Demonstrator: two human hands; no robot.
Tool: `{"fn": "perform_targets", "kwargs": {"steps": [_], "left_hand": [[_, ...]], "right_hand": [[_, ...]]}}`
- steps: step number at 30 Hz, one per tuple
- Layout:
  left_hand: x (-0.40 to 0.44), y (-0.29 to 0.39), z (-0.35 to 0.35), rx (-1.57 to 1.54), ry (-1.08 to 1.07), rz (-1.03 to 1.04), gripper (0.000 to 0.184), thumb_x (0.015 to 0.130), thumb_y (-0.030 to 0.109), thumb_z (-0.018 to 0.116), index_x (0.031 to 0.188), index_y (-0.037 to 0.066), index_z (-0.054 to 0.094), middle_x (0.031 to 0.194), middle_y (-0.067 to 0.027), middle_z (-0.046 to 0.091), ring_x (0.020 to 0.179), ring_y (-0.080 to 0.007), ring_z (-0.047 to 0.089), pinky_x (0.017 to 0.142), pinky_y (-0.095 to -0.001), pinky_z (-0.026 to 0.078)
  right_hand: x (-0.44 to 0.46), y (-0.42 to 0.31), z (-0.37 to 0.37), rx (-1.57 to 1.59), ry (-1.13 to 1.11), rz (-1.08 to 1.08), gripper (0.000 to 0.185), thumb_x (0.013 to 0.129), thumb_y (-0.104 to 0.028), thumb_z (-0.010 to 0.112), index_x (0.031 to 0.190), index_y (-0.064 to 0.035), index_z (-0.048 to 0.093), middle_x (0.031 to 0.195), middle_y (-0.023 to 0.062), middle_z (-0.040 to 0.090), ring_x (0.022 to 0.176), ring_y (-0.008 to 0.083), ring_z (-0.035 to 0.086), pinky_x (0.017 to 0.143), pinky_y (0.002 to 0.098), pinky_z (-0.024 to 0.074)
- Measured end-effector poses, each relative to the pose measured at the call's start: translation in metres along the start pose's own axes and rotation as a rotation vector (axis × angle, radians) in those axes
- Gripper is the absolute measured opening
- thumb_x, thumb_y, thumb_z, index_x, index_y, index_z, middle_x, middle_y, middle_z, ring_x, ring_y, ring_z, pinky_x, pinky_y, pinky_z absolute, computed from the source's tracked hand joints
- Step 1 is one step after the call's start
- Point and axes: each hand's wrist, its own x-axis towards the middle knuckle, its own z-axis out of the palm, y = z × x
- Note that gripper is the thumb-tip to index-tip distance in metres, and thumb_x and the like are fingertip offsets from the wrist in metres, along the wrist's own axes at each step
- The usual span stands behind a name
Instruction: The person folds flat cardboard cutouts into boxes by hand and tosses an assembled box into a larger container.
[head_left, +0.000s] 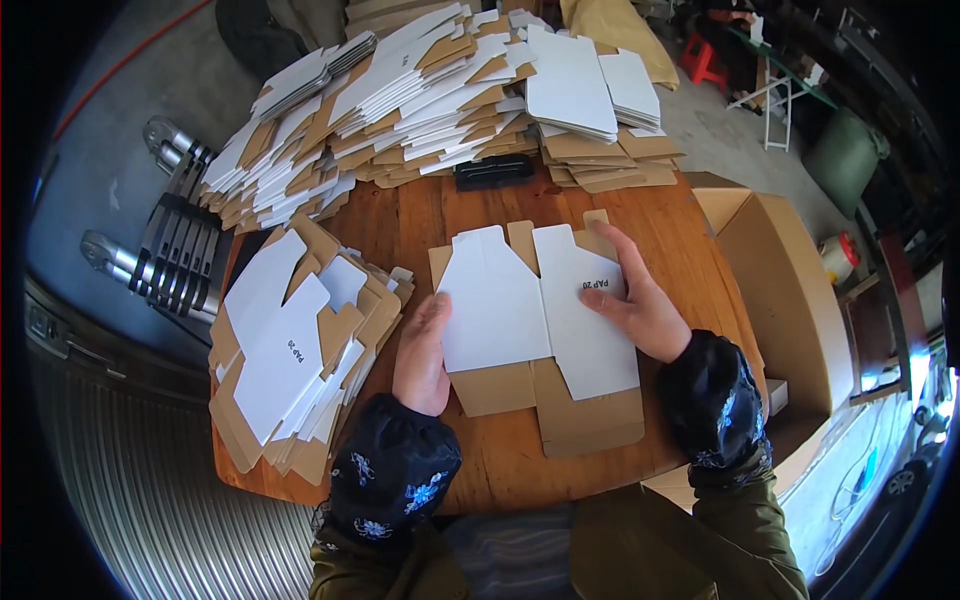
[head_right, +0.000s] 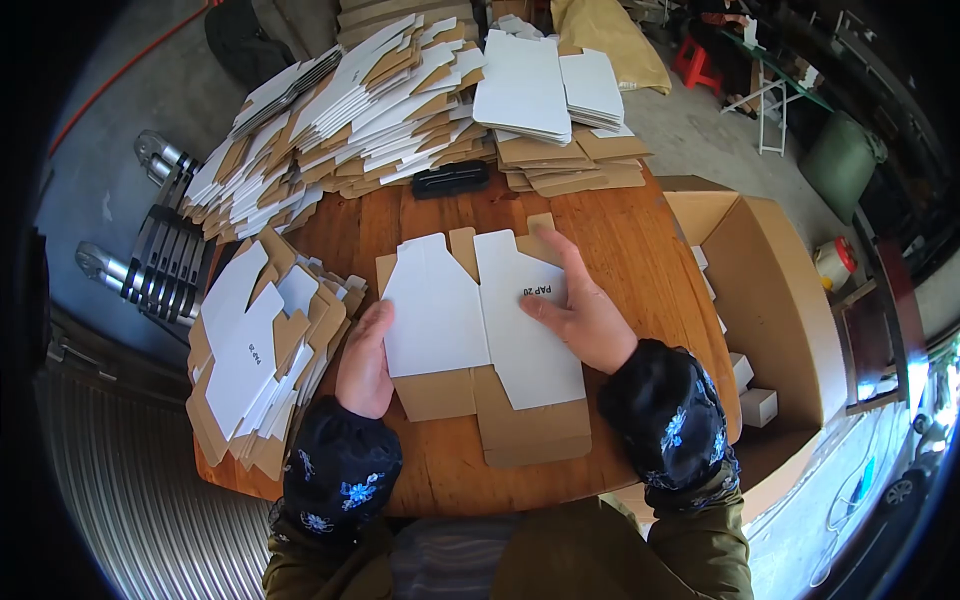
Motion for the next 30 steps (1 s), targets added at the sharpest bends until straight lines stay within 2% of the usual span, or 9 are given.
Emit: {"fn": "perform_targets", "kwargs": {"steps": [2,5,8,11,14,17,20,27,30], "left_hand": [[0.000,-0.002,0.003,0.030,-0.009,0.031,0.029,0.102,0.029,0.052,0.113,0.002,0.058,0.106,-0.0026,0.063,0.099,-0.0102,0.059,0.088,-0.0272,0.046],[-0.001,-0.002,0.008,0.062,-0.006,0.058,0.029,0.102,0.029,0.052,0.112,0.002,0.058,0.106,-0.0025,0.062,0.099,-0.0095,0.058,0.088,-0.0268,0.046],[0.001,-0.003,0.010,0.086,0.003,0.071,0.030,0.102,0.030,0.053,0.112,0.002,0.059,0.106,-0.0028,0.063,0.099,-0.0100,0.058,0.088,-0.0272,0.045],[0.000,-0.005,0.013,0.080,0.019,0.079,0.033,0.101,0.032,0.054,0.115,0.002,0.058,0.109,-0.0037,0.062,0.101,-0.0113,0.058,0.090,-0.0282,0.045],[0.000,-0.008,0.014,0.078,0.059,0.068,0.037,0.101,0.034,0.054,0.120,0.002,0.057,0.114,-0.0047,0.062,0.106,-0.0128,0.058,0.094,-0.0291,0.044],[-0.003,-0.007,0.019,0.131,0.085,0.066,0.042,0.101,0.037,0.052,0.125,0.003,0.055,0.119,-0.0054,0.060,0.111,-0.0139,0.056,0.097,-0.0297,0.043],[-0.004,-0.006,0.024,0.190,0.026,0.074,0.049,0.102,0.043,0.047,0.131,0.003,0.051,0.125,-0.0059,0.057,0.116,-0.0146,0.053,0.101,-0.0301,0.041],[-0.002,-0.009,0.031,0.387,-0.183,0.133,0.071,0.103,0.055,0.032,0.150,0.002,0.024,0.144,-0.0134,0.037,0.135,-0.0227,0.035,0.112,-0.0351,0.027],[-0.008,-0.004,0.037,0.847,-0.135,0.217,0.079,0.102,0.058,0.028,0.153,-0.001,0.012,0.150,-0.0173,0.030,0.141,-0.0269,0.025,0.116,-0.0364,0.019]], "right_hand": [[-0.002,0.003,-0.002,-0.416,0.089,-0.051,0.064,0.092,-0.020,0.067,0.146,-0.0135,0.034,0.136,0.0196,0.045,0.118,0.0320,0.049,0.105,0.0388,0.0382],[-0.003,0.010,0.001,-0.697,0.203,-0.255,0.059,0.091,-0.030,0.068,0.141,-0.0126,0.042,0.129,0.0228,0.047,0.115,0.0400,0.049,0.105,0.0423,0.0370],[-0.004,0.009,-0.001,-0.583,0.187,-0.236,0.054,0.091,-0.028,0.068,0.137,-0.0110,0.046,0.125,0.0218,0.050,0.116,0.0370,0.050,0.101,0.0407,0.0412],[-0.002,0.001,-0.006,-0.232,0.106,0.000,0.046,0.092,-0.028,0.066,0.132,-0.0098,0.052,0.125,0.0207,0.051,0.112,0.0323,0.054,0.095,0.0380,0.0452],[0.002,0.012,-0.009,-0.233,0.160,-0.061,0.039,0.094,-0.028,0.064,0.126,-0.0067,0.055,0.117,0.0142,0.057,0.103,0.0216,0.058,0.088,0.0331,0.0478],[0.003,0.006,-0.010,0.141,0.106,0.136,0.032,0.096,-0.020,0.062,0.124,-0.0057,0.056,0.109,0.0041,0.061,0.091,0.0124,0.060,0.084,0.0263,0.0479],[0.005,0.007,-0.015,0.669,0.057,0.227,0.033,0.095,-0.025,0.064,0.119,-0.0044,0.058,0.098,0.0009,0.063,0.092,0.0083,0.060,0.084,0.0239,0.0477],[-0.001,-0.016,-0.003,0.578,0.001,0.125,0.030,0.096,-0.030,0.065,0.115,-0.0070,0.059,0.100,-0.0014,0.064,0.087,0.0050,0.060,0.076,0.0211,0.0490],[-0.001,-0.016,-0.005,0.595,-0.010,0.104,0.032,0.094,-0.031,0.067,0.114,-0.0071,0.059,0.099,-0.0006,0.064,0.087,0.0048,0.060,0.076,0.0207,0.0486]]}}
